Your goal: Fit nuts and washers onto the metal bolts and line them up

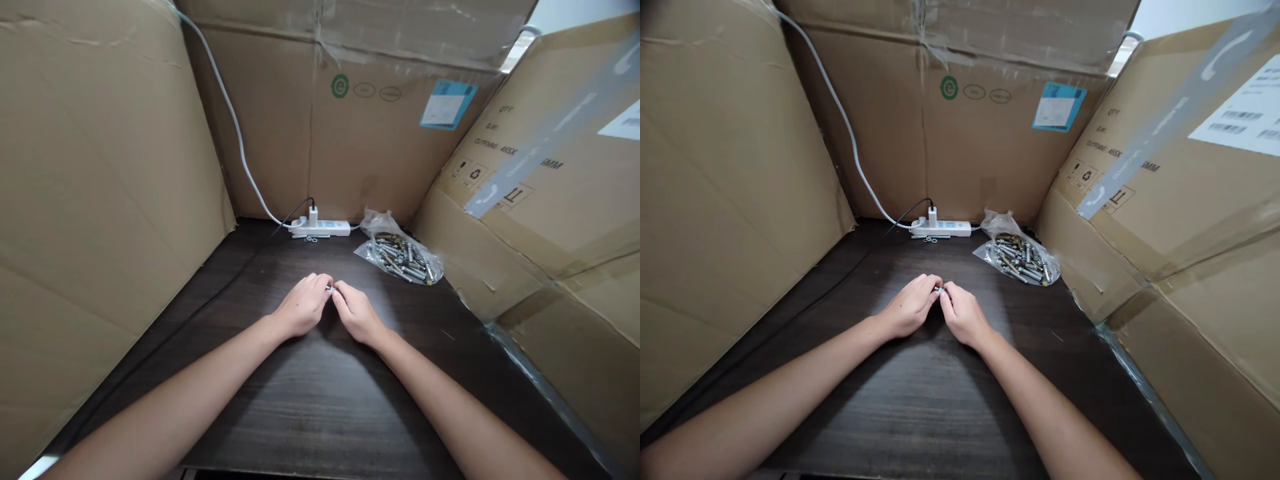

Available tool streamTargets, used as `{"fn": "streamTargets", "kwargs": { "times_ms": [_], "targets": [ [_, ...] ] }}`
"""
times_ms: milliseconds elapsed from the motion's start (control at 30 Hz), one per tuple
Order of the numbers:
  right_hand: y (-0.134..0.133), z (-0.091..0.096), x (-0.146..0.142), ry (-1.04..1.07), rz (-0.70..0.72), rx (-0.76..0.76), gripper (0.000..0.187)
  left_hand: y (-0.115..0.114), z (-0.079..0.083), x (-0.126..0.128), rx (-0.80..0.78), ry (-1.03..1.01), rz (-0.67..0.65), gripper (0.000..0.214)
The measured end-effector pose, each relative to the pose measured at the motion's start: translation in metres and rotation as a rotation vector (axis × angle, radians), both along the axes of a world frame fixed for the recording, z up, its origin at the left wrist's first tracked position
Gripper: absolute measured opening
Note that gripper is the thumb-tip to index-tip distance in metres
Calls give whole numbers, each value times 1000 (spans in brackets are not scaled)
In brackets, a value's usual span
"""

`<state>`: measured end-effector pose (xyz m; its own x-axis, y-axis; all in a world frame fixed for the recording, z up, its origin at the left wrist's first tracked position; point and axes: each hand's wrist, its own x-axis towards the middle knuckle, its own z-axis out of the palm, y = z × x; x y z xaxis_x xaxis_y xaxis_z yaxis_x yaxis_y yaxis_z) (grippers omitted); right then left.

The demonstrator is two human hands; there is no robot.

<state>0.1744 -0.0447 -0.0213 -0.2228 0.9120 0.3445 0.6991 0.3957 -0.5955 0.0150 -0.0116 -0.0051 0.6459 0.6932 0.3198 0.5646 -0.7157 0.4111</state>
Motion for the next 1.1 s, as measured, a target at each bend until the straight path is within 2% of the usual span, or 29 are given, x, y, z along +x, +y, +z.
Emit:
{"fn": "streamTargets", "kwargs": {
  "times_ms": [133, 333, 433, 500, 600, 700, 933, 1100],
  "targets": [
    [0, -1, 2, 7, 15, -4, 20, 8, -4, 5, 87, 51, -2, 24],
    [7, -3, 8, -24, 73, 11, 17, 19, -4, 10, 92, 165, 79, 37],
    [21, -3, 12, -26, 49, 30, 18, 24, 0, 13, 118, 85, 105, 25],
    [30, -3, 15, 0, 12, 38, 21, 27, 0, 14, 113, -38, 51, 18],
    [38, -1, 17, 14, -32, 30, 22, 31, -2, 13, 75, -176, -44, 20],
    [37, 1, 17, 22, -43, 10, 20, 34, -7, 11, 28, -245, -78, 20],
    [34, 4, 18, 66, -30, -22, 19, 36, -11, 12, -90, -270, -69, 18],
    [35, 4, 17, 91, -23, -16, 19, 41, -11, 10, -42, -149, 0, 19]
  ]
}}
